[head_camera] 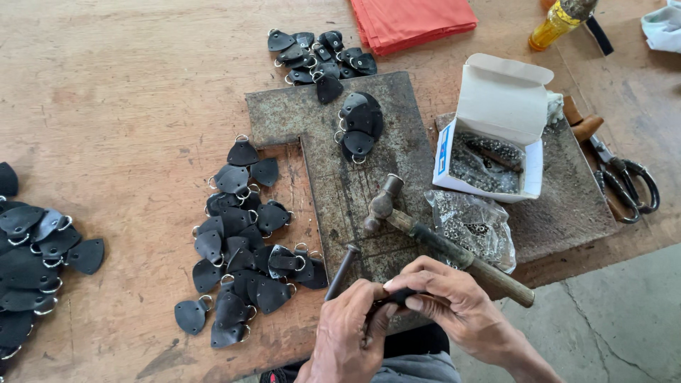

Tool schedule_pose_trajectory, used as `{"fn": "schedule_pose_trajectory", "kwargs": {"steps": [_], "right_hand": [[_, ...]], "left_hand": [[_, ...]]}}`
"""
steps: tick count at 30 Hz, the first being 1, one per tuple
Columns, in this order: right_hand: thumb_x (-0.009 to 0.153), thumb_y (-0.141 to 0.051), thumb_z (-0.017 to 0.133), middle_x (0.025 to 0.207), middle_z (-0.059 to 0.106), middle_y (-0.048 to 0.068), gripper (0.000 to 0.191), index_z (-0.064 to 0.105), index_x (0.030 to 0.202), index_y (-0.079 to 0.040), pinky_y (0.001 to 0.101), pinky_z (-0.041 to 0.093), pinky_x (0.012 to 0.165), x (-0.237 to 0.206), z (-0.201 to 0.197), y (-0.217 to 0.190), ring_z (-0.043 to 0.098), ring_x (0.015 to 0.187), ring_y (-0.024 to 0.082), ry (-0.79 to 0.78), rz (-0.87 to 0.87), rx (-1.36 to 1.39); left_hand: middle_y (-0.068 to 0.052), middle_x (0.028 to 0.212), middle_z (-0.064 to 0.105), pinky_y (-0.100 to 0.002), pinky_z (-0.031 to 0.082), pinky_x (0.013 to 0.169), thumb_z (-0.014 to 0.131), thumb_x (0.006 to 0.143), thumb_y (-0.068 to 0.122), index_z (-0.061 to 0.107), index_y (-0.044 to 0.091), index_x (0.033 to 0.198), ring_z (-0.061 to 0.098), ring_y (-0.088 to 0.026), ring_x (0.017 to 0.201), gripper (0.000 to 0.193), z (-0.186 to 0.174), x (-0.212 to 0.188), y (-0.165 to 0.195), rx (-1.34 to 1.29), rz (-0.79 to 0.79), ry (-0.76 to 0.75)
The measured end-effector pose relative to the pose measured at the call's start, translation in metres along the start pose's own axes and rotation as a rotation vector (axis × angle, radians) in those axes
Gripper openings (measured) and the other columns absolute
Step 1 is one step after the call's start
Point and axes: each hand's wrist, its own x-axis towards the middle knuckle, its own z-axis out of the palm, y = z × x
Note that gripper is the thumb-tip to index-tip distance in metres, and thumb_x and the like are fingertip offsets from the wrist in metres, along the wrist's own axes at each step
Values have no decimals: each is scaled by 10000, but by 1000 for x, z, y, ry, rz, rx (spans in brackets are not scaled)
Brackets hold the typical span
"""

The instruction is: The person attaches metal split rings to black leather keychain fobs. They take a fob, place a ring over its hole, position a metal punch on the ring, and hammer it to secure the ring, setting finished keychains on the work block and reaching into a box for more rings.

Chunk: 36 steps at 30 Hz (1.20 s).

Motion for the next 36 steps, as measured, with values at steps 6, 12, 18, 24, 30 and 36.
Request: {"fn": "schedule_pose_trajectory", "kwargs": {"steps": [6, 12, 18, 24, 30, 36], "right_hand": [[875, -67, 728, 895, 726, 52, 220, 688, 1091, -69, 328, 609, 703, 10, 0, -7, 705, 778, 190, 142, 316, -189], [877, -17, 695, 1010, 725, 93, 256, 698, 1132, -44, 351, 580, 793, 41, 5, -10, 706, 933, 222, 58, -86, -492], [883, -22, 690, 1086, 681, 111, 274, 702, 1157, -32, 349, 579, 819, 24, 16, -15, 672, 987, 254, 166, -217, -558], [876, -192, 738, 1048, 613, 101, 353, 689, 1190, -38, 390, 550, 807, -13, 40, -11, 613, 925, 266, 121, -152, -679], [859, -217, 750, 1096, 609, 89, 314, 676, 1112, -47, 437, 512, 850, -29, 52, -3, 579, 994, 286, 166, -162, -704], [819, -115, 779, 1044, 643, 61, 236, 707, 1040, -69, 413, 506, 820, -42, 61, 12, 613, 950, 264, 284, -307, -665]], "left_hand": [[-151, 928, 664, -407, 542, 665, 815, 821, 305, 630, -17, 1085, 668, -293, 816, 456, -20, 6, 10, 362, -14, -36], [-154, 978, 624, -439, 532, 749, 739, 841, 225, 595, 3, 1118, 640, -345, 922, 383, -31, 17, 8, 549, -280, -35], [-150, 1032, 700, -387, 568, 806, 717, 889, 58, 645, 22, 1178, 683, -298, 925, 300, -39, 7, -9, 158, -339, 87], [-122, 989, 773, -342, 654, 856, 714, 866, -39, 697, -14, 1128, 772, -183, 923, 264, -48, 4, -24, -719, -429, 110], [-57, 967, 769, -269, 614, 842, 738, 889, -25, 700, -10, 1083, 724, -93, 923, 198, -20, 14, -15, -606, -296, -18], [-33, 851, 766, -240, 586, 750, 751, 877, 5, 703, -18, 1000, 707, -54, 836, 135, -17, 5, 3, -240, -307, -42]]}}
